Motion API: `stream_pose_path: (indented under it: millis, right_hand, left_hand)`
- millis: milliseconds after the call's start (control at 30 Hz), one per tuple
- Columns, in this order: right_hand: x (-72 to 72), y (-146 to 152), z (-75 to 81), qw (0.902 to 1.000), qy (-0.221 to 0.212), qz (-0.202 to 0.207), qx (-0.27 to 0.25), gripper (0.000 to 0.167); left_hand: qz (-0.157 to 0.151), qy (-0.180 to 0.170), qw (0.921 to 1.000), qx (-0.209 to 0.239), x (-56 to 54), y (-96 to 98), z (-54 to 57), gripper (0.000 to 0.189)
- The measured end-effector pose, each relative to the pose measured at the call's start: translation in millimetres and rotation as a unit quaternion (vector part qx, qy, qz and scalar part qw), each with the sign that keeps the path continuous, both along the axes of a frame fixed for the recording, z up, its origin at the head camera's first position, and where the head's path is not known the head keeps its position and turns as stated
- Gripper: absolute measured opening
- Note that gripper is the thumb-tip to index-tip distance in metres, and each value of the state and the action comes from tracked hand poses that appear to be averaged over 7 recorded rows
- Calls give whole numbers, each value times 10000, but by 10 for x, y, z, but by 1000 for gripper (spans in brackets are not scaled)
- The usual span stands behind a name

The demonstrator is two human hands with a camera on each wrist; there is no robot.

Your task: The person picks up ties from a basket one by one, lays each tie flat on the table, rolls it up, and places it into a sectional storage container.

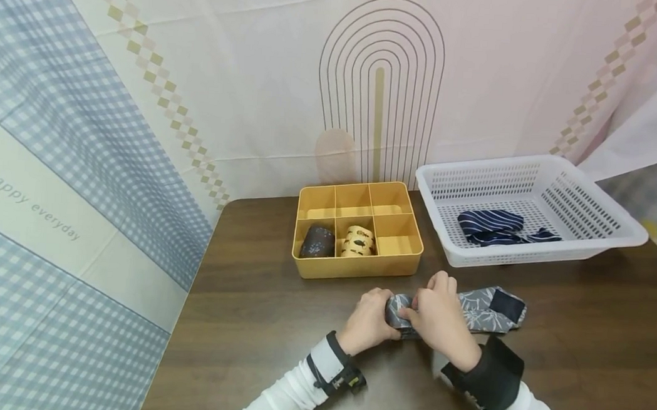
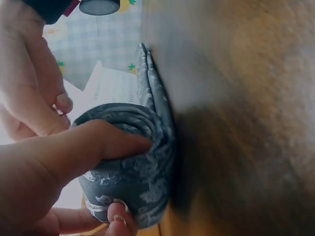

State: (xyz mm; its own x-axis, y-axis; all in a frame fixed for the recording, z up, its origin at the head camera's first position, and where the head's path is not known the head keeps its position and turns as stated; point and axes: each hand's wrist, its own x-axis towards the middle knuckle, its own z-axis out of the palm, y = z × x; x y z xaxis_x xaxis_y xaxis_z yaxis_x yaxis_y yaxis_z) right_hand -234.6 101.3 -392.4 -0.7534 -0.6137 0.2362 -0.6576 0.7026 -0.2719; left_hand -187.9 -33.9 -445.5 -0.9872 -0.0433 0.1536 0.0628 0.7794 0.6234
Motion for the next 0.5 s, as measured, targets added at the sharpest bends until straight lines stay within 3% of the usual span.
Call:
stream_pose_path:
  millis: [200, 500]
  right_hand:
    - [127, -87, -36, 9980, 532, 59, 325, 37]
    - [57, -93, -113, 9992, 243, 92, 308, 36]
  left_hand:
    - [146, 257, 9996, 41, 28, 46, 61, 54]
    - [96, 514, 9986, -101, 23, 95, 78, 74]
